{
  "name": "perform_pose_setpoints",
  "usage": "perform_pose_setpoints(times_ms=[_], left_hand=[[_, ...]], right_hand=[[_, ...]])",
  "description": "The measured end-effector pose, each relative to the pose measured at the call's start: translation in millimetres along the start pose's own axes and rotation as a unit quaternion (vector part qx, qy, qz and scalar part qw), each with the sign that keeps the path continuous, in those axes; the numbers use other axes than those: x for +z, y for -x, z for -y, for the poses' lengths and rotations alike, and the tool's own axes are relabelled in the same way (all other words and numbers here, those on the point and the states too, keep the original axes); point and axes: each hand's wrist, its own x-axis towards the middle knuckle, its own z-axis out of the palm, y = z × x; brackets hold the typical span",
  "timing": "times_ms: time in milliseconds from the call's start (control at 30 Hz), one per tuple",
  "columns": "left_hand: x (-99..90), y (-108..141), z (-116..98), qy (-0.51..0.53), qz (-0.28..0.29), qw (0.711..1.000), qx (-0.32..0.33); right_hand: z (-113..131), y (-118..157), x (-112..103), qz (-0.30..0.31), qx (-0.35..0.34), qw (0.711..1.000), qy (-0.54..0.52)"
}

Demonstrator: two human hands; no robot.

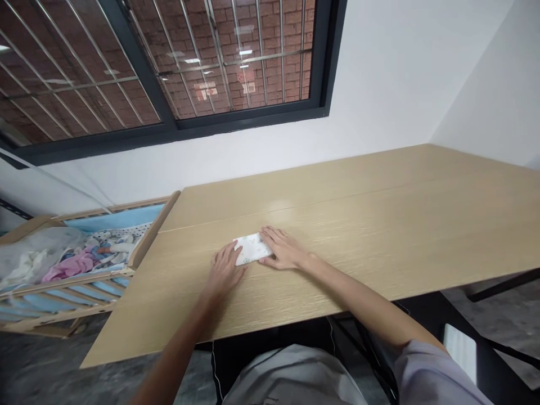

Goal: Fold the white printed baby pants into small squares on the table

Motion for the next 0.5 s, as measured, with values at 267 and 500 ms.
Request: perform_pose_setpoints(times_ms=[267, 500], left_hand=[[-1.1, -19.0, -2.2, -0.018, 0.023, 0.999, 0.042], [-21.2, -43.3, -19.5, -0.048, -0.041, 0.997, -0.047]], right_hand=[[15.7, -0.9, 21.6, -0.022, 0.017, 1.000, 0.010], [13.7, -18.7, 16.7, -0.086, 0.083, 0.993, -0.023]])
